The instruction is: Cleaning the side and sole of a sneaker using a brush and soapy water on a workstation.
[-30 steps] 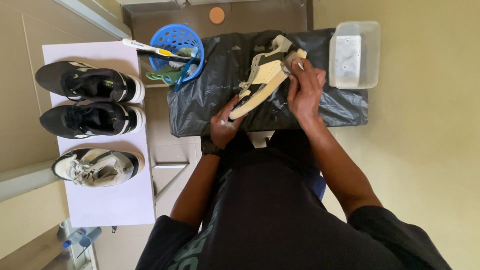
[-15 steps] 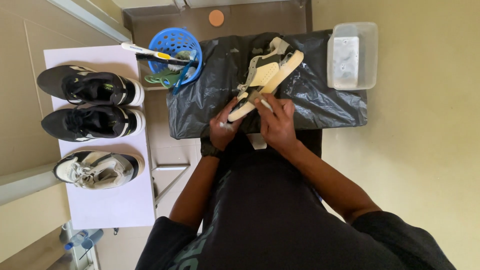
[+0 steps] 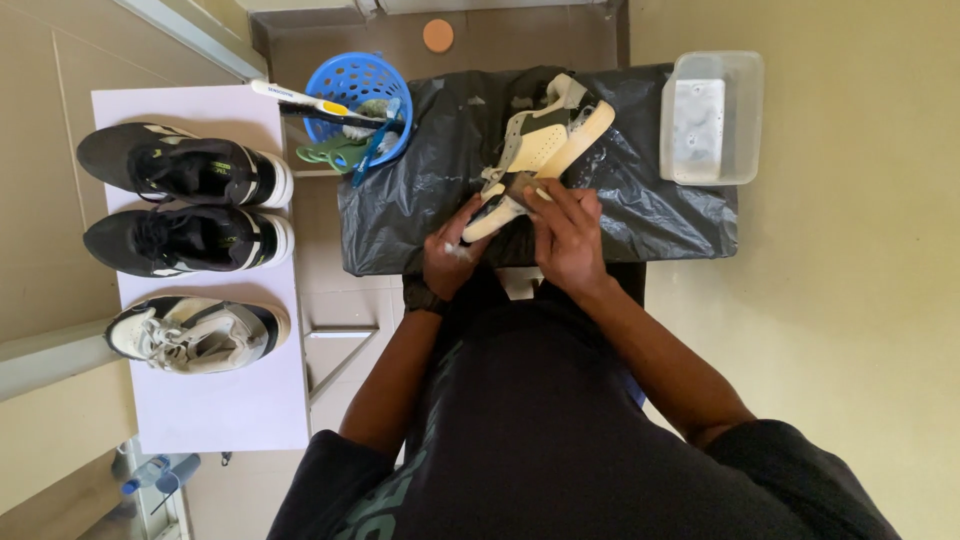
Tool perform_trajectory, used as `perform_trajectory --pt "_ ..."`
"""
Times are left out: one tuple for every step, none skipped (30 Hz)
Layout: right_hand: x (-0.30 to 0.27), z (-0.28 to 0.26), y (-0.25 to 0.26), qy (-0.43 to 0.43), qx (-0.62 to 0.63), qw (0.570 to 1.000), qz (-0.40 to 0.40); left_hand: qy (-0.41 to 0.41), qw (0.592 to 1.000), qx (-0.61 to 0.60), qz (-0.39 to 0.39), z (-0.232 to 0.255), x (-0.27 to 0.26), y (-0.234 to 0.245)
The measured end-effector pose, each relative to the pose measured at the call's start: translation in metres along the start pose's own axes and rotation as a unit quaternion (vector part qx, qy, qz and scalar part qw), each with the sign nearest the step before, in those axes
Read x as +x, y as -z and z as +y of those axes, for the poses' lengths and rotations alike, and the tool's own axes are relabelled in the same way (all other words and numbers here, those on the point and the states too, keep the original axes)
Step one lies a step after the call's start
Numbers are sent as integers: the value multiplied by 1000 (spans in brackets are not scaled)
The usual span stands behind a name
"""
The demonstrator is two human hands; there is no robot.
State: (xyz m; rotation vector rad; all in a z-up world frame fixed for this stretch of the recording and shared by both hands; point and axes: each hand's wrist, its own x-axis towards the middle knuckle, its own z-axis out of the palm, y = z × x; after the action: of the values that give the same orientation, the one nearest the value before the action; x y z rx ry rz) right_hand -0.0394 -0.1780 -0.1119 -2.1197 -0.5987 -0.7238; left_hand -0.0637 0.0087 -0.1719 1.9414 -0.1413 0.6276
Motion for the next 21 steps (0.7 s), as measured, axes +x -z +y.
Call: perform_trajectory --pt "1 2 1 1 -1 1000 -1 0 1000 -1 1 1 0 1" --pt "2 4 2 1 -19 1000 0 6 1000 -4 -2 2 0 2" --pt "4 6 3 2 -36 999 2 11 1000 -7 -5 2 1 4" --pt "7 13 4 3 -36 999 2 10 1000 -7 -4 3 2 3" --pt "9 18 5 6 -45 999 8 11 1000 -5 -3 4 1 3" --pt "11 24 6 10 -53 998 14 13 1000 -2 -2 5 1 3" --pt "12 33 8 10 -55 998 15 12 1000 -3 -3 6 0 3" --pt "14 42 9 7 -75 997 19 11 1000 -2 -6 7 0 4" --pt "17 52 10 6 -95 995 24 8 1000 -1 -7 8 2 5" --pt "22 60 11 7 -96 995 26 6 1000 -2 -7 6 2 4" --pt "25 67 14 12 -114 993 33 1 1000 7 -7 4 1 4" --pt "27 75 16 16 -132 990 41 -3 1000 16 -7 3 -1 3" --pt "27 73 16 16 -133 990 41 -3 1000 16 -8 3 -2 3" --pt "27 72 16 14 -142 989 42 -3 1000 14 -8 3 -3 3" --pt "29 71 15 15 -149 988 43 -3 1000 13 -5 2 -2 3" --pt "25 68 11 17 -148 988 43 -4 1000 14 -4 4 0 3" --pt "20 64 7 10 -138 990 36 4 1000 9 -4 5 0 3" --pt "15 61 3 3 -127 991 29 12 1000 5 -4 7 0 3" --pt "11 50 0 1 -128 991 28 13 1000 5 -5 6 0 4" --pt "7 40 -2 9 -111 993 24 12 1000 13 -6 5 -1 4" --pt "4 31 -5 18 -96 995 22 9 1000 20 -8 4 0 3"
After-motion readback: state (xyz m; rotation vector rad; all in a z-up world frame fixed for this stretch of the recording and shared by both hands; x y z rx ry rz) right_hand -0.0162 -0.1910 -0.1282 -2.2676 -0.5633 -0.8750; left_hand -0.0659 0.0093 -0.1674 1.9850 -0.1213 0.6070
